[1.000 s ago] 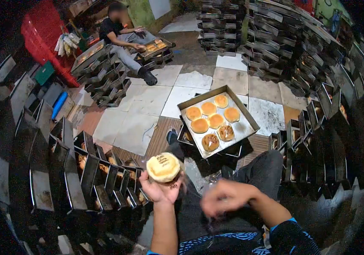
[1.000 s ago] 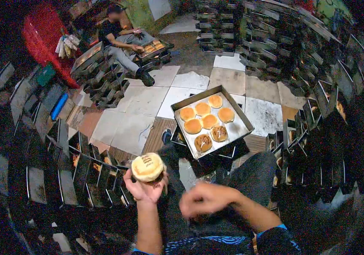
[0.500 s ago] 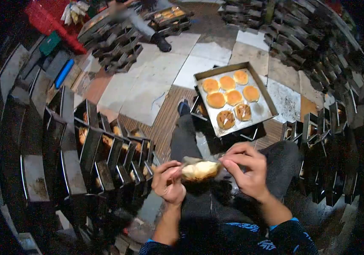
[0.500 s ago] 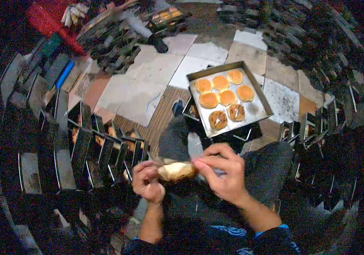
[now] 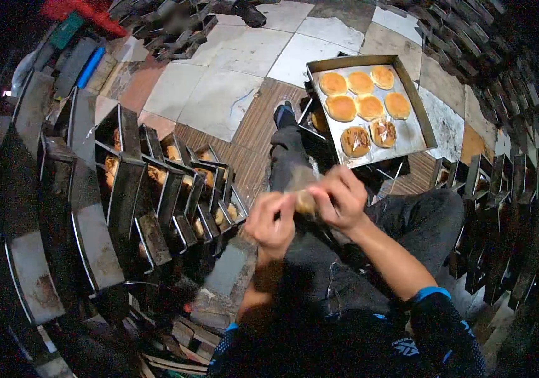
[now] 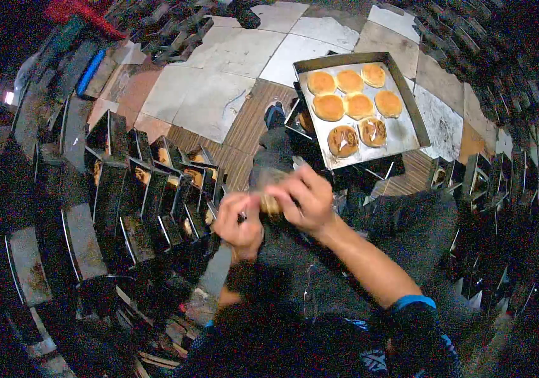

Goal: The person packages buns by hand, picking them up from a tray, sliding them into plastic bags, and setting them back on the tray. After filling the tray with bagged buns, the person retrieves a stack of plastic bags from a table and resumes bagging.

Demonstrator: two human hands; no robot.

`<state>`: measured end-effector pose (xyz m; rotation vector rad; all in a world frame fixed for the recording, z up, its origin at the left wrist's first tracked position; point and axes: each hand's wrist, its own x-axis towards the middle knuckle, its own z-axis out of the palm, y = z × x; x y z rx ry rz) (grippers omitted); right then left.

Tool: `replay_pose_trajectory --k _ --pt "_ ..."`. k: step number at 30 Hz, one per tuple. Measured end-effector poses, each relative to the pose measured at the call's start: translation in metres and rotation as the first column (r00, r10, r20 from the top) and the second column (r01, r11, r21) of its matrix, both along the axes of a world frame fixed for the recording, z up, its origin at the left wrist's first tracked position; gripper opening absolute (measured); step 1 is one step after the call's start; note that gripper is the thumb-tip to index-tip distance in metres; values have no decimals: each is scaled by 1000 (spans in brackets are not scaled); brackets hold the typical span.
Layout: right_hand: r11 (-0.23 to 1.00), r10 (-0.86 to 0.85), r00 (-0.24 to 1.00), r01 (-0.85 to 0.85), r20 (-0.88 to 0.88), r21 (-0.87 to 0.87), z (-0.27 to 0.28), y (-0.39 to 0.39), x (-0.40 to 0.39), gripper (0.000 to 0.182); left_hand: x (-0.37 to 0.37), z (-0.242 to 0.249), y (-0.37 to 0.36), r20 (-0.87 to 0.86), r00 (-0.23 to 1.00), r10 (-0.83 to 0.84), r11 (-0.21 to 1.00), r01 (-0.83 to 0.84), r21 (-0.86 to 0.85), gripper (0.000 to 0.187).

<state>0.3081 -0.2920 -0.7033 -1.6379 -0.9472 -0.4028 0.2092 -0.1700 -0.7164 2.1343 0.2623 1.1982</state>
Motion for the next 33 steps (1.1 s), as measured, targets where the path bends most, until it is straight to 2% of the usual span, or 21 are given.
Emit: replay_pose_trajectory --k 3,4,6,9,11,12,14,15,16,17,18,20,22,24,25,26,28,29,30,32,33 --pt "949 -302 891 314 -339 -20 6 6 22 20 -4 -2 22 -93 992 84 890 -117 -441 7" --pt "948 -305 888 318 -344 -20 1 -1 13 20 -17 14 9 -129 991 -23 649 -83 -756 5" --pt "946 -325 839 291 -436 -144 -21 -21 -29 23 -57 13 8 -304 945 -125 586 -177 -791 6" --pt "938 -342 667 201 -661 -283 -59 -55 -85 24 -114 -6 -9 -428 894 -133 868 -103 -486 12" --pt "888 -301 433 -199 -850 -415 -63 -74 -96 25 -120 1 -16 -432 897 -92 992 47 -114 11" --pt "903 -226 509 -209 -830 -374 -65 -83 -92 29 -119 6 -19 -439 892 -107 991 61 -117 11" --pt "882 -338 712 11 -615 -471 -17 -84 -63 21 -119 18 -22 -401 916 -12 888 -174 -425 8" --pt "885 -330 715 7 -617 -466 -1 -79 -52 21 -104 36 -19 -431 902 -18 821 -233 -522 9" --pt "936 -120 851 -74 -511 -344 13 -69 -41 16 -85 49 -11 -431 902 17 885 -214 -414 12" --pt "955 83 931 -176 -354 -239 22 -59 -33 22 -67 52 -5 -430 903 -14 847 -218 -485 13" --pt "918 172 949 -251 -263 -307 23 -46 -28 43 -49 53 0 -426 903 -55 803 -214 -557 14" --pt "869 247 828 -419 -504 -262 7 -29 -20 54 -20 41 17 -449 881 -150 845 -122 -521 13" --pt "857 233 677 -482 -698 -182 -1 -35 5 59 4 40 14 -357 918 -175 730 -122 -673 18" --pt "967 17 698 -193 -716 -165 -44 -52 28 56 14 42 2 -301 929 -217 693 -70 -718 19" --pt "988 -88 361 -87 -928 -128 -80 -66 46 56 20 30 -9 -231 942 -245 731 23 -682 19" --pt "956 -281 181 -29 -943 -290 -57 -79 67 59 24 20 -21 -280 890 -359 691 51 -721 22" --pt "858 -464 112 303 -879 -415 -128 -120 111 55 27 -5 -58 -533 664 -524 737 42 -674 36" --pt "880 -399 120 327 -909 -343 -147 -147 138 43 27 -28 -78 -512 727 -457 873 258 -414 39" --pt "930 -267 184 305 -946 -203 -156 -175 158 37 24 -47 -91 -513 726 -458 870 248 -427 39" --pt "693 -698 327 535 -637 -484 -182 -220 181 33 18 -72 -107 -831 483 -276 929 356 -102 33" --pt "693 -698 332 536 -635 -482 -181 -229 177 33 16 -76 -106 -828 488 -276 930 355 -101 33"
